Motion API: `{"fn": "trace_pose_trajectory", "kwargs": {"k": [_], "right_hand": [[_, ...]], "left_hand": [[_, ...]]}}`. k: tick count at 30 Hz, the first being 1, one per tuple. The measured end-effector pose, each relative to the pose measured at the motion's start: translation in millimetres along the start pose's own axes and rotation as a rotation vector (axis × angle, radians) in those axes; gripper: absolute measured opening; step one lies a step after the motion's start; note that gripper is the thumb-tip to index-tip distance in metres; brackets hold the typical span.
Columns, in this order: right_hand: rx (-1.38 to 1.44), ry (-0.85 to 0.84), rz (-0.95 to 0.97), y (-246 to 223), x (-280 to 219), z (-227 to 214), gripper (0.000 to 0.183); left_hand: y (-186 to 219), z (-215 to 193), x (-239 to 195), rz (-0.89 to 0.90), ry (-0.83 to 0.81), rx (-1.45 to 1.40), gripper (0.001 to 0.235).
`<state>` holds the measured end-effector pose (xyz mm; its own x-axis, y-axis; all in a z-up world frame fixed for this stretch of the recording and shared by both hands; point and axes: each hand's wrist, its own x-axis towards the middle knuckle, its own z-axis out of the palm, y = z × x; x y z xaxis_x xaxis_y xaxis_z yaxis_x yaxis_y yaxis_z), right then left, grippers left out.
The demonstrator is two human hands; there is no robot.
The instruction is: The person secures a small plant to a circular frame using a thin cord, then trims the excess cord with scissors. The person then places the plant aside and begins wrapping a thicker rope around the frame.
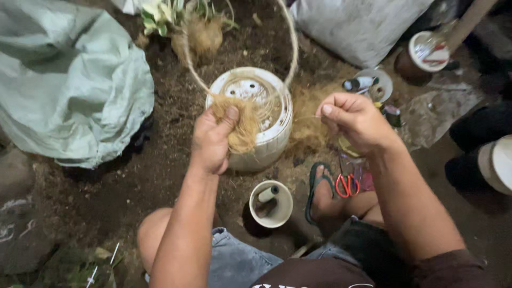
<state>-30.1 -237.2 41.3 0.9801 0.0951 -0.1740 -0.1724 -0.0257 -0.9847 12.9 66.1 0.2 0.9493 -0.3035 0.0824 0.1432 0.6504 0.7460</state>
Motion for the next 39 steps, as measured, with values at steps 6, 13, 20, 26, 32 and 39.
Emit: {"fn": "trace_pose_trajectory", "kwargs": {"k": [6,13,20,26,32,39], "right_hand": [[-0.102,-0.093,-0.035,-40.2,16.9,12.7,0.018],[-0.119,-0.091,-0.066,-40.9,32.1,58.0,0.017],[-0.205,0.068,-0.043,-54.9,29.2,57.2,0.016],[-0.356,0.145,-0.173,-67.1,14.9,3.6,0.014],[-0.771,0.177,-0.158,-41.6,3.5,-10.8,0.019],[-0.860,0.209,-0.065,-45.1,-6.0,-23.0,0.020]], "left_hand": [[-5.3,12.2,-3.0,-0.065,-0.133,-0.167,0.037],[-22.4,20.2,-1.1,-0.176,-0.211,-0.149,0.042],[-38.6,12.6,2.7,-0.170,-0.233,-0.130,0.029],[-30.0,2.2,7.9,0.064,-0.003,0.530,0.028],[-27.6,4.1,8.7,0.107,0.039,0.470,0.026],[-1.4,22.0,-0.3,0.174,0.262,0.815,0.022]]}}
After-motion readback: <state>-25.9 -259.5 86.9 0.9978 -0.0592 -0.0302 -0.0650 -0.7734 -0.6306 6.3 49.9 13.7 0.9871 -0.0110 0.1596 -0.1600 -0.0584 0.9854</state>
